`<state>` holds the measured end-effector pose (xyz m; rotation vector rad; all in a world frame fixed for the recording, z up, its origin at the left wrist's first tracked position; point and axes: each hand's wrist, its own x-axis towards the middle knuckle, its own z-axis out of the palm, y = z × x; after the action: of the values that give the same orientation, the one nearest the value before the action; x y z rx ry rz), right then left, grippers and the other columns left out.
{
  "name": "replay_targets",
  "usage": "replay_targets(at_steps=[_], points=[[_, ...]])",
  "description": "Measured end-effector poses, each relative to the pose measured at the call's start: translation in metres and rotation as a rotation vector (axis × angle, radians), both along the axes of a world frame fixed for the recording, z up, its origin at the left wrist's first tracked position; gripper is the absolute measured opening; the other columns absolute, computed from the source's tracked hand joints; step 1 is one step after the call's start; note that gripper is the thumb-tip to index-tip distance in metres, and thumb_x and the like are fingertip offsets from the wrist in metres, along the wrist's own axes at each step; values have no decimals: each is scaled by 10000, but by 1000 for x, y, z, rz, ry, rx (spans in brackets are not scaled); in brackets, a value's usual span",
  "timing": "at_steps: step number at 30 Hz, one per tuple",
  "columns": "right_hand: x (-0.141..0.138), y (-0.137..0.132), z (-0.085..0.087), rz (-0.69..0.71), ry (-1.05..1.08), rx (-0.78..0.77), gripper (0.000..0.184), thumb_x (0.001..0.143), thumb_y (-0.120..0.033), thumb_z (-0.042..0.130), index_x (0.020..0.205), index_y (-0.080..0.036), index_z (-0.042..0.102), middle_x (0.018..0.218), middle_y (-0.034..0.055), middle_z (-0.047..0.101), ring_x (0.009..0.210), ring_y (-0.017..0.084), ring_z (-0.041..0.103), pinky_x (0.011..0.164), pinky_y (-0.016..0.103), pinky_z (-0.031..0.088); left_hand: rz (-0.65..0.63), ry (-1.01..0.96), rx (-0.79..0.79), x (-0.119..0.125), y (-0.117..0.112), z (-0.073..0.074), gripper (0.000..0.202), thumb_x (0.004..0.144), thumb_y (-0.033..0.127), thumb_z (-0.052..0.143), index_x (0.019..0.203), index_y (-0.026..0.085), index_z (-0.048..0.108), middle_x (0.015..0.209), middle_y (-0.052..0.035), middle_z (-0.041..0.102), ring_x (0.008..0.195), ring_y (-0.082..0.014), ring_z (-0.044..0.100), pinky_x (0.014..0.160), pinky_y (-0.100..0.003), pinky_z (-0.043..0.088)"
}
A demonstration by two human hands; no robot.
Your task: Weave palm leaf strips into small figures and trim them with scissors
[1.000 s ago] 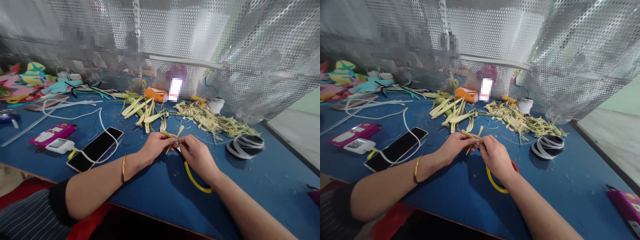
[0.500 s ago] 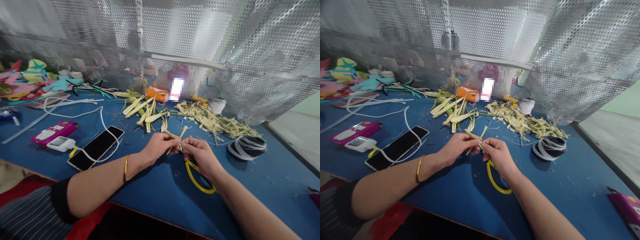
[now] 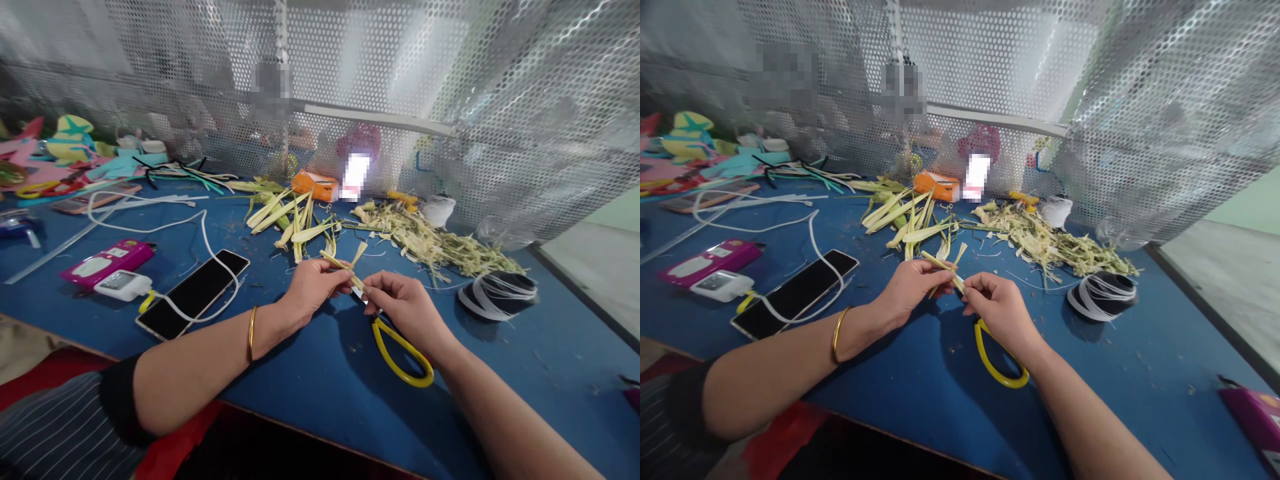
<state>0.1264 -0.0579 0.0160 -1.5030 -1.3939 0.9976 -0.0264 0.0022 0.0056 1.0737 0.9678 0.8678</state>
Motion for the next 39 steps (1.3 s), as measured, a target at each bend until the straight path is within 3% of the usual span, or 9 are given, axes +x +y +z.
replay_targets(at_steps=[7, 14, 20, 23, 30, 35, 39], points=[[3, 2, -4, 18, -116, 94, 221, 800, -381, 581, 679, -196, 583, 524, -39, 558, 479, 113, 531, 532, 248, 413, -18, -111, -193, -2, 1, 0, 26, 753, 142, 711, 756, 117, 708, 619, -30, 671, 557, -90, 608, 536, -206, 416], [-1, 2, -11, -12, -14, 68, 264, 816, -429, 593, 715, -185, 603, 547, -12, 607, 521, 134, 563, 553, 255, 411, 25, -75, -79, -3, -2, 4, 80, 747, 174, 718, 686, 123, 708, 616, -36, 672, 550, -90, 598, 554, -222, 428], [3, 1, -6, 86, -154, 137, 250, 851, -390, 550, 684, -205, 557, 528, -44, 518, 486, 112, 497, 511, 239, 385, -33, -96, -220, -4, 2, 2, 58, 746, 176, 721, 731, 121, 710, 619, -38, 672, 576, -107, 628, 556, -219, 444], [6, 1, -6, 117, -175, 127, 252, 866, -396, 540, 709, -202, 576, 557, -31, 551, 529, 121, 520, 538, 240, 401, -53, -64, -166, -4, 2, 4, 97, 753, 186, 716, 682, 122, 699, 610, -36, 671, 557, -107, 627, 551, -218, 447], [4, 3, -11, -72, -17, 118, 322, 777, -495, 636, 705, -183, 597, 597, -10, 574, 550, 121, 479, 515, 243, 369, -180, 77, -41, -1, -10, 8, 72, 758, 140, 696, 691, 115, 706, 565, -32, 663, 496, -88, 586, 543, -217, 447], [1, 4, -15, -122, 95, 67, 340, 734, -476, 697, 646, -185, 545, 549, -38, 515, 504, 88, 384, 472, 228, 288, -258, 62, -92, -1, -9, 3, 64, 781, 183, 691, 777, 123, 714, 657, -59, 704, 570, -132, 650, 596, -261, 497], [-1, 2, -15, -99, 167, 14, 318, 742, -445, 694, 647, -183, 541, 554, -34, 527, 509, 91, 402, 487, 234, 300, -277, 66, -93, -2, -8, 1, 158, 806, 249, 682, 720, 119, 710, 651, -70, 703, 572, -127, 647, 590, -245, 486]])
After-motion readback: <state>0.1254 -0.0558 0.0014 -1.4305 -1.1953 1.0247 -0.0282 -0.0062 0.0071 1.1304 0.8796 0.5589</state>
